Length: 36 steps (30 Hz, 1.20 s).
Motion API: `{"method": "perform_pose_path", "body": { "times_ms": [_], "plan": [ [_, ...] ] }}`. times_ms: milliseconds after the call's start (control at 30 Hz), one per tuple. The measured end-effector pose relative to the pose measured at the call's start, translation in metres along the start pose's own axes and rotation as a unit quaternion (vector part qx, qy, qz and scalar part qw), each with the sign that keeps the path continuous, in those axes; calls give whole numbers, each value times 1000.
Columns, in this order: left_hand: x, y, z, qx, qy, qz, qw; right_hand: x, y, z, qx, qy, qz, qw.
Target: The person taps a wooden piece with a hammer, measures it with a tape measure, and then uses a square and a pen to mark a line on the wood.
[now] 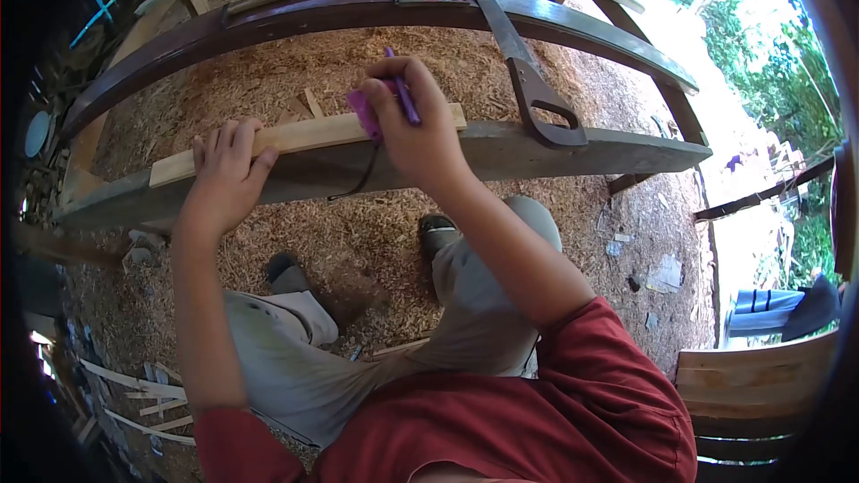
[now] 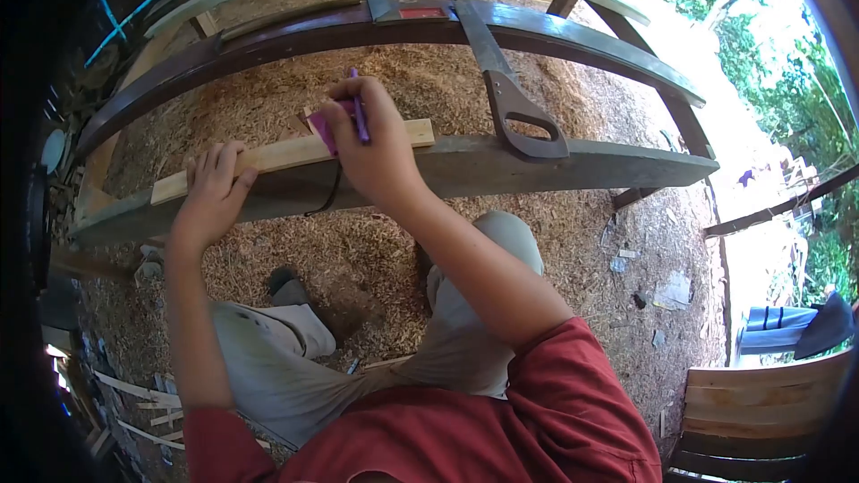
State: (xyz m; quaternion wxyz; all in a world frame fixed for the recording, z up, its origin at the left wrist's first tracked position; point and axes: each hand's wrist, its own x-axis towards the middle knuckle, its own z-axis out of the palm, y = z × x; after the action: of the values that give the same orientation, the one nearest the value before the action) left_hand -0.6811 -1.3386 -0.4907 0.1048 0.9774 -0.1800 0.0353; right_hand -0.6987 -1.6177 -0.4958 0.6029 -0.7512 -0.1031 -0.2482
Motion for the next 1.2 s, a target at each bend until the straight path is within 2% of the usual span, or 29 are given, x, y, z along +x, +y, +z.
{"method": "perform_pose_path", "body": {
  "times_ms": [133, 200, 267, 333, 400, 467, 533, 600, 633, 700, 800, 900, 1133, 1200],
  "plan": [
    [10, 12, 1, -1, 25, 5, 1000, 0, -6, -30, 35, 32, 38, 998],
    [14, 21, -10, -10, -20, 8, 1000, 2, -7, -45, 78, 52, 120, 988],
    [17, 35, -26, -17, -46, 7, 999, 7, 0, -56, 82, 51, 137, 986],
    [22, 35, -25, -27, -75, 4, 997, 9, -3, -64, 164, 69, 171, 969],
    [32, 25, -11, -117, -8, 97, 988, 11, 7, -72, 122, 58, 158, 978],
    [39, 27, -4, -120, -21, 91, 988, 11, -2, -76, 195, 57, 202, 958],
    [41, 41, -2, -126, -33, 87, 988, 12, -3, -87, 213, 23, 206, 955],
    [41, 56, -3, -74, 4, 134, 988, 11, -2, -92, 130, -11, 180, 975],
    [42, 57, 1, -72, 0, 134, 988, 11, -2, -94, 133, -10, 182, 974],
    [45, 57, 9, -110, 18, 130, 985, 8, -1, -97, 126, -24, 172, 977],
    [45, 59, 4, -103, 2, 133, 986, 4, 2, -97, 125, -14, 142, 982],
    [44, 54, 11, -81, 27, 147, 985, 2, -1, -98, 113, -16, 145, 983],
    [35, 61, 5, -67, 18, 133, 989, 0, -9, -93, 143, 6, 131, 981],
    [35, 56, 11, -49, 35, 160, 985, 0, -8, -92, 121, 6, 134, 984]
  ]
}}
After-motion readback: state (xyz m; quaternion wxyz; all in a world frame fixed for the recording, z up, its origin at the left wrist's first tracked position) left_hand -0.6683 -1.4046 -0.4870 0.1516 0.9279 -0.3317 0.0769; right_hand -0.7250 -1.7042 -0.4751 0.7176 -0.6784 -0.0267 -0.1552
